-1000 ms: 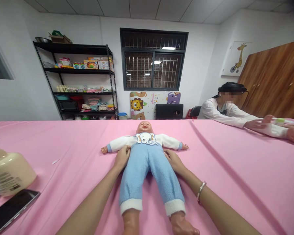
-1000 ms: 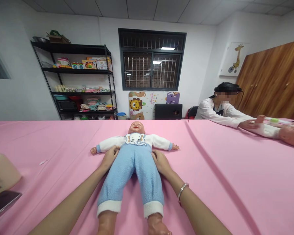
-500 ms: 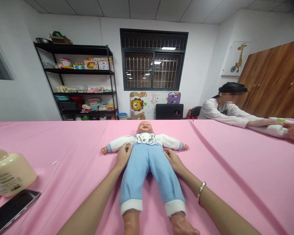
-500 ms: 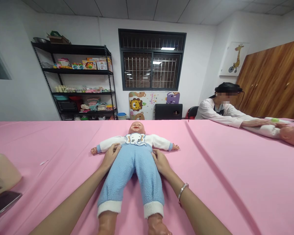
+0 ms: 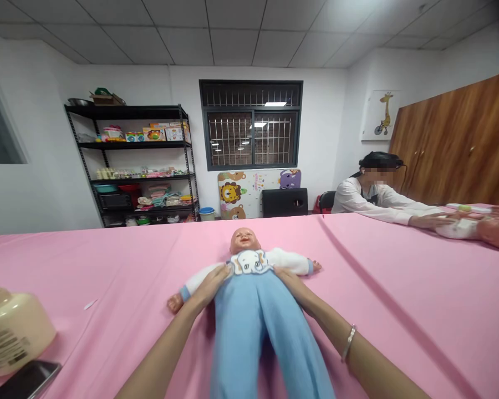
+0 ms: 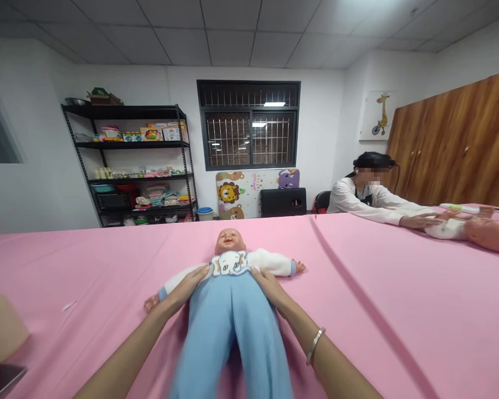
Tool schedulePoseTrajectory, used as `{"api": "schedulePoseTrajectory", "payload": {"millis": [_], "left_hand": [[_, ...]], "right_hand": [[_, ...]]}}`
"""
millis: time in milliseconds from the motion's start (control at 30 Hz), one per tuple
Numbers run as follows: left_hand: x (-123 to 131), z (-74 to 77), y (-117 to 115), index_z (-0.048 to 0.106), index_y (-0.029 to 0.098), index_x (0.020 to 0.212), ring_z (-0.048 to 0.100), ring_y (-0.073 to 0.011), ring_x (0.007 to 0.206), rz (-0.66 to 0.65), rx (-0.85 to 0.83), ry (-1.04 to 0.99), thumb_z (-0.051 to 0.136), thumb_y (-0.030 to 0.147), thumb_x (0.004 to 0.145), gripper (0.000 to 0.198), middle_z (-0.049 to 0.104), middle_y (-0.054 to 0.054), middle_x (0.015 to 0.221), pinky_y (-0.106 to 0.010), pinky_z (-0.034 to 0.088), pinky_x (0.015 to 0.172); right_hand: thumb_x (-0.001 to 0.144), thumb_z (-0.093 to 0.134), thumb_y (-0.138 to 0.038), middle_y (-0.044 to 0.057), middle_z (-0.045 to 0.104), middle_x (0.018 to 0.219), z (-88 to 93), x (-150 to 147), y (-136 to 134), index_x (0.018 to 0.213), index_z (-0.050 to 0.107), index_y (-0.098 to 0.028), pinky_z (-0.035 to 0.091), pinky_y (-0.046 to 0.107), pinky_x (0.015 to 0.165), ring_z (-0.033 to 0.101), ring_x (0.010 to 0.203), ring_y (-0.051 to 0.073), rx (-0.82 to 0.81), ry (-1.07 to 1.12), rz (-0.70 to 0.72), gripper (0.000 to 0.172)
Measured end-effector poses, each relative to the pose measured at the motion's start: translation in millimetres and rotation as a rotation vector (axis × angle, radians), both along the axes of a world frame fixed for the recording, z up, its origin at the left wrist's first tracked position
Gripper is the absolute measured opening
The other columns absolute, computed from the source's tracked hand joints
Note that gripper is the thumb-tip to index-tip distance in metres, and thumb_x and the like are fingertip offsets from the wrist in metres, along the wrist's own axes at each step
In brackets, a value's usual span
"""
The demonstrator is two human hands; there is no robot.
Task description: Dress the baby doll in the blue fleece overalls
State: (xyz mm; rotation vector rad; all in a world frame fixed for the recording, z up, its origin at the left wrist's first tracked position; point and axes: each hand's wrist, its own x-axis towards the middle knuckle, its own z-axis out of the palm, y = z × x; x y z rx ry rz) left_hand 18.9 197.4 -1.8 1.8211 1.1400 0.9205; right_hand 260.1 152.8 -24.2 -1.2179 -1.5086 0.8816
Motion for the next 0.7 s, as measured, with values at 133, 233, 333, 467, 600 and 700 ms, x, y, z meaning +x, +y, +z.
{"api": "schedulePoseTrajectory", "payload": {"millis": [133,233,333,467,600,700], "left_hand": [[-4,27.4,-21,0.064,0.019,0.069,0.060,-0.0234,0.073,-0.207,0.003,0.370,0.045,0.056,0.080,0.043,0.067,-0.003,0.074,-0.029,0.044,0.064],[-4,25.7,-24,0.057,0.020,0.054,0.057,-0.0238,0.059,0.080,0.179,0.620,0.042,0.057,0.080,0.047,0.059,-0.004,0.056,-0.031,0.040,0.057],[-2,5.8,-16,0.061,0.019,0.080,0.058,-0.0274,0.087,0.247,0.491,0.617,0.047,0.048,0.079,0.032,0.064,-0.009,0.088,-0.035,0.041,0.076],[1,-17.0,-8,0.042,0.017,0.122,0.053,-0.0266,0.105,0.162,0.416,0.545,0.037,0.052,0.084,0.051,0.057,-0.013,0.116,-0.035,0.039,0.083],[7,-18.6,-11,0.054,0.018,0.101,0.059,-0.0294,0.091,0.155,0.354,0.709,0.024,0.055,0.088,0.049,0.064,-0.012,0.097,-0.036,0.041,0.073],[14,-11.9,-19,0.054,0.016,0.095,0.059,-0.0304,0.089,0.191,0.304,0.836,0.028,0.053,0.086,0.046,0.063,-0.014,0.097,-0.037,0.042,0.072]], "right_hand": [[0.082,0.037,-0.060,0.011,0.065,0.075,5.1,8,0,0.067,0.062,-0.015,0.047,0.040,0.073,0.061,0.076,0.027,-0.141,-0.280,-0.082,0.054],[0.084,0.038,-0.053,0.011,0.062,0.069,2.6,15,6,0.065,0.060,-0.016,0.044,0.040,0.073,0.059,0.072,0.027,0.025,-0.527,-0.421,0.047],[0.082,0.045,-0.045,0.013,0.059,0.109,-5.2,17,12,0.103,0.059,-0.015,0.037,0.039,0.091,0.051,0.106,0.028,0.318,-0.598,-0.461,0.038],[0.085,0.038,-0.052,0.016,0.053,0.120,-16.4,15,18,0.125,0.045,-0.014,0.033,0.042,0.094,0.047,0.113,0.029,0.214,-0.643,-0.219,0.056],[0.087,0.034,-0.053,0.015,0.061,0.106,-11.4,9,21,0.116,0.052,-0.017,0.037,0.038,0.085,0.055,0.102,0.028,0.050,-0.722,-0.187,0.050],[0.087,0.038,-0.049,0.015,0.062,0.103,0.3,-2,15,0.111,0.053,-0.014,0.041,0.032,0.078,0.058,0.097,0.026,-0.078,-0.742,-0.174,0.044]]}}
